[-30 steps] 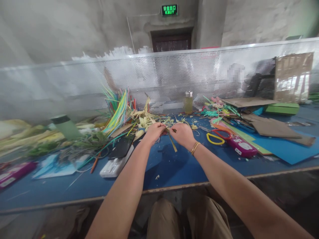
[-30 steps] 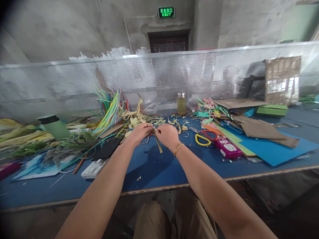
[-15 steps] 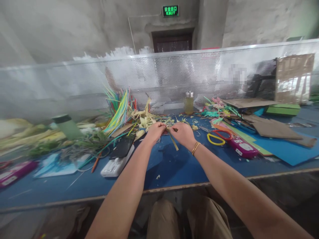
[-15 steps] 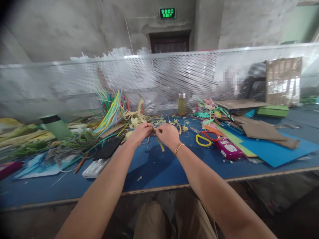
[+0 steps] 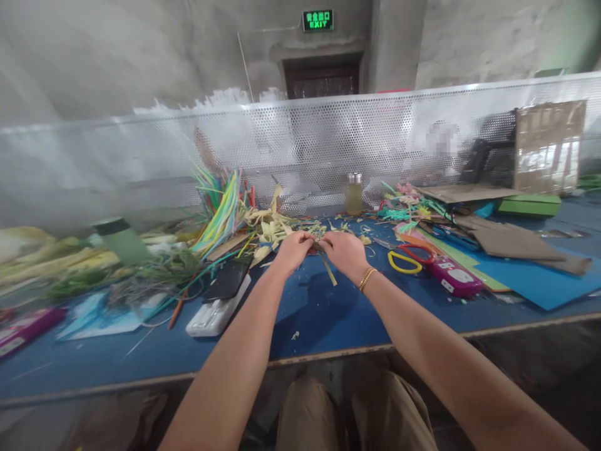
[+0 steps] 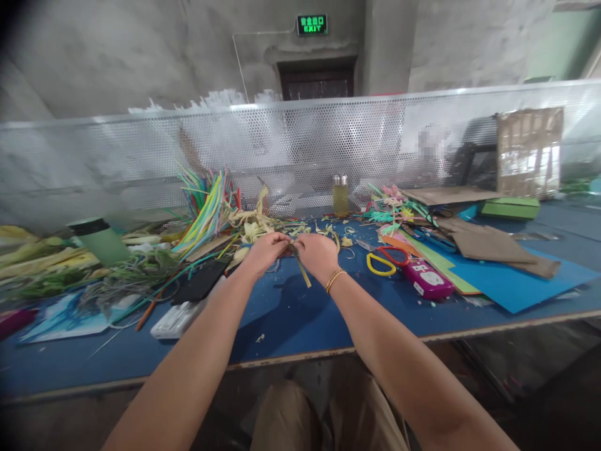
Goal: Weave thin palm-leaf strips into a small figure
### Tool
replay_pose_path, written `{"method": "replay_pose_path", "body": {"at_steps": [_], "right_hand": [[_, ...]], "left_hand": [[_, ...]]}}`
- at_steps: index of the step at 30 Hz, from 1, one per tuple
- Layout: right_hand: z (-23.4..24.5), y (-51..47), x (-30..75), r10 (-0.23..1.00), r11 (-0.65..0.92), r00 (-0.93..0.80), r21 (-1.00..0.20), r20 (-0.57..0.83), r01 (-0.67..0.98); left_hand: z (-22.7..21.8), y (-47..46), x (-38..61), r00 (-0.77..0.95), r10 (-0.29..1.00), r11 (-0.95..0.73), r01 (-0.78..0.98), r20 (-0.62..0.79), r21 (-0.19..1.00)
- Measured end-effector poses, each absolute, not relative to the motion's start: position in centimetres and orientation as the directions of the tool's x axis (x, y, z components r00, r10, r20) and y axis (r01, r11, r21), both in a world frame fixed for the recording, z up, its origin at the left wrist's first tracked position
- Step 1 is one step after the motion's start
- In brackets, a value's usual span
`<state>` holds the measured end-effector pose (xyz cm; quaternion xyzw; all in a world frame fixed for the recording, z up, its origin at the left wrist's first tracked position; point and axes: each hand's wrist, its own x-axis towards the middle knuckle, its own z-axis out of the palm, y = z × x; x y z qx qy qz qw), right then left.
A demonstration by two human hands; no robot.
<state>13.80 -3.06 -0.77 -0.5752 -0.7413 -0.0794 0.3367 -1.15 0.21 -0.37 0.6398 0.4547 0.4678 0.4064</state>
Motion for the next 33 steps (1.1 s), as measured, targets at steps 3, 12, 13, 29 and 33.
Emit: {"method": "replay_pose_path", "body": {"at_steps": [3, 12, 13, 29, 33], "right_hand": [[-0.8, -3.1, 13.7, 0.794, 0.308, -0.116, -0.229, 0.597, 0.923], [-1.3, -2.7, 13.8, 0.708, 0.303, -0.007, -0.296, 0.706, 0.906], [-1.3, -2.6, 13.8, 0.702, 0.307, -0.002, -0.300, 0.712, 0.903], [-1.3, -2.4, 13.8, 0.788, 0.282, 0.005, -0.369, 0.615, 0.886], [-1.0, -2.5, 13.9, 0.803, 0.292, 0.025, -0.430, 0.595, 0.854]], "left_hand": [[-0.4, 0.3, -1.1, 0.130, 0.965, -0.253, 0.209, 0.229, 0.945], [-0.1, -0.7, -0.3, 0.109, 0.969, -0.234, 0.134, 0.220, 0.963], [-0.1, -0.7, -0.2, 0.106, 0.969, -0.235, 0.124, 0.222, 0.964], [-0.8, 0.2, -0.5, 0.081, 0.970, -0.239, 0.148, 0.229, 0.960], [-0.9, 0.3, -0.5, 0.102, 0.969, -0.239, 0.142, 0.226, 0.961]]}}
